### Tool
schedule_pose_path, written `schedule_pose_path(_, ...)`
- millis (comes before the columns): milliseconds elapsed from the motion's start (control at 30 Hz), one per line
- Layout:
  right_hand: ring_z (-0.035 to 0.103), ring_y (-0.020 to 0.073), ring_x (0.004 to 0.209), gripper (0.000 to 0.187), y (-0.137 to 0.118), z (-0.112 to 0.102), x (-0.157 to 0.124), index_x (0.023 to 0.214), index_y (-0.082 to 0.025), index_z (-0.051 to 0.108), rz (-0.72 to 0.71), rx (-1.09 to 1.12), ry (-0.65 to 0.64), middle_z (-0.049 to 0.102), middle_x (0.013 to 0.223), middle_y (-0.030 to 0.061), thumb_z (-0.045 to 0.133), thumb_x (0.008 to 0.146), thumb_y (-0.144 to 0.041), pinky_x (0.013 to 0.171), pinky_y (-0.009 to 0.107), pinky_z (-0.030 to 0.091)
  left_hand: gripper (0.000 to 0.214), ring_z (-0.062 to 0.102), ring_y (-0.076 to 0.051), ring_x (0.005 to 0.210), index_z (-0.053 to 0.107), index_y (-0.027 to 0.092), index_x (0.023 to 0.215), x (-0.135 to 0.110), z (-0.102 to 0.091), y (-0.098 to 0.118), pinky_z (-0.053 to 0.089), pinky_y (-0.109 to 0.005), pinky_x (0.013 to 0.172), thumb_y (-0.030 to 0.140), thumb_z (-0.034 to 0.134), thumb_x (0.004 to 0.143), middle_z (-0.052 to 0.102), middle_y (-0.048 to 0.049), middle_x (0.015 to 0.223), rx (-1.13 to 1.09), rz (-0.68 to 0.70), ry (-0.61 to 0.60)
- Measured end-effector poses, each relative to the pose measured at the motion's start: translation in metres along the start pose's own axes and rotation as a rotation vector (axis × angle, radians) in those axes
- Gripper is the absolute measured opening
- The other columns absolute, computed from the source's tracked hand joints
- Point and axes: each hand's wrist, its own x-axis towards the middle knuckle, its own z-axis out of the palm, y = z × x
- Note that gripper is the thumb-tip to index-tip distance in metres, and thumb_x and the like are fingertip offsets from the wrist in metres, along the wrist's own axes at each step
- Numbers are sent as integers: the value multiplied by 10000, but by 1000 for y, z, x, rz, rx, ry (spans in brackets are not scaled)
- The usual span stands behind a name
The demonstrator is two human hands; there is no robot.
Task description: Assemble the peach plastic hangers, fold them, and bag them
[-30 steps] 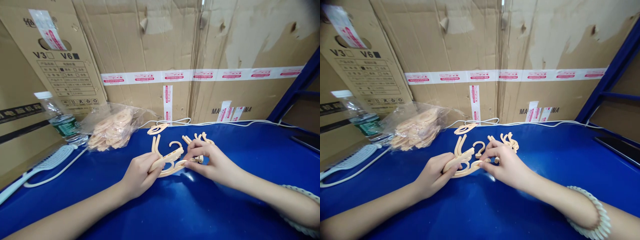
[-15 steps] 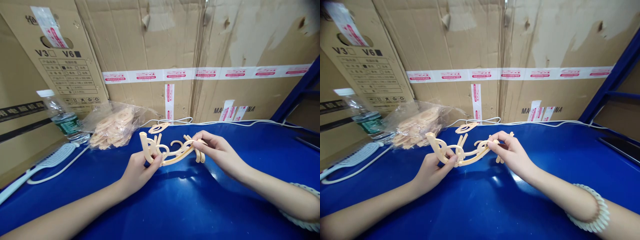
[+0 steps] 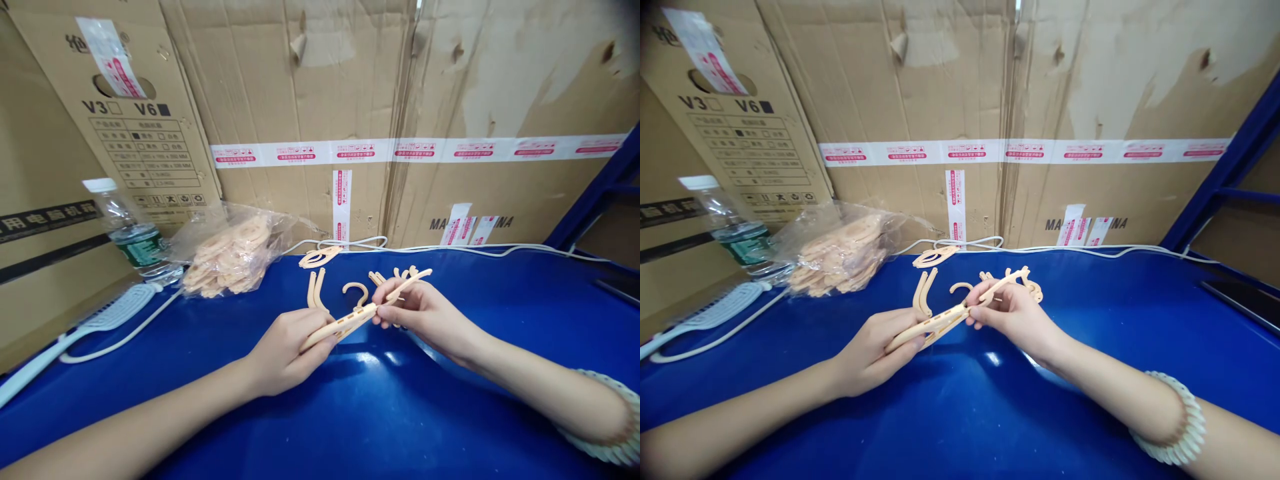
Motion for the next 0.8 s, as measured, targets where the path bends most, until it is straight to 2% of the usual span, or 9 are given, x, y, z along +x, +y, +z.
schedule_pose_path(167, 678, 163, 712, 173, 8, 2, -3, 833, -179, 676, -124, -185, -32, 683, 836, 42, 735, 786, -334, 662, 303, 578, 97, 588, -178, 803, 554, 185, 844, -1, -1, 0, 462, -300, 761, 274, 532, 875, 645, -59, 958, -187, -15, -45)
schedule_pose_path(300, 686, 193, 810, 113, 11, 1, -5, 837, -208, 716, -365, -458, -32, 704, 869, 66, 642, 853, -292, 702, 318, 587, 264, 561, -179, 762, 568, 180, 1015, -2, -3, -1, 464, -292, 687, 401, 524, 877, 636, -60, 957, -312, -133, -92)
schedule_pose_path(400, 694, 197, 821, 111, 13, 3, -6, 835, -216, 710, -454, -522, 7, 719, 855, 70, 612, 867, -257, 696, 309, 589, 360, 564, -184, 778, 568, 182, 1123, -1, -4, 0, 461, -285, 666, 464, 468, 922, 642, -70, 983, -356, -175, -139)
schedule_pose_path(533, 711, 192, 780, 80, 17, 11, -10, 815, -217, 666, -494, -477, 20, 737, 834, 64, 627, 873, -256, 670, 297, 586, 308, 578, -158, 722, 588, 189, 1171, 2, 0, 5, 449, -251, 633, 364, 469, 948, 679, -51, 929, -345, -222, -157)
schedule_pose_path(667, 712, 164, 785, 91, 19, 15, -15, 862, -221, 657, -575, -605, -86, 748, 870, 52, 583, 909, -198, 719, 275, 570, 242, 556, -127, 643, 658, 169, 1074, 4, 7, 11, 416, -219, 586, 268, 480, 944, 670, -15, 805, -243, -273, -138)
schedule_pose_path(800, 704, 169, 862, 153, 19, 13, -15, 1003, -234, 666, -649, -701, -171, 740, 948, 55, 536, 939, -186, 778, 288, 563, 247, 553, -126, 618, 667, 150, 1018, 3, 10, 13, 422, -223, 595, 243, 445, 963, 654, -9, 734, -137, -230, -124)
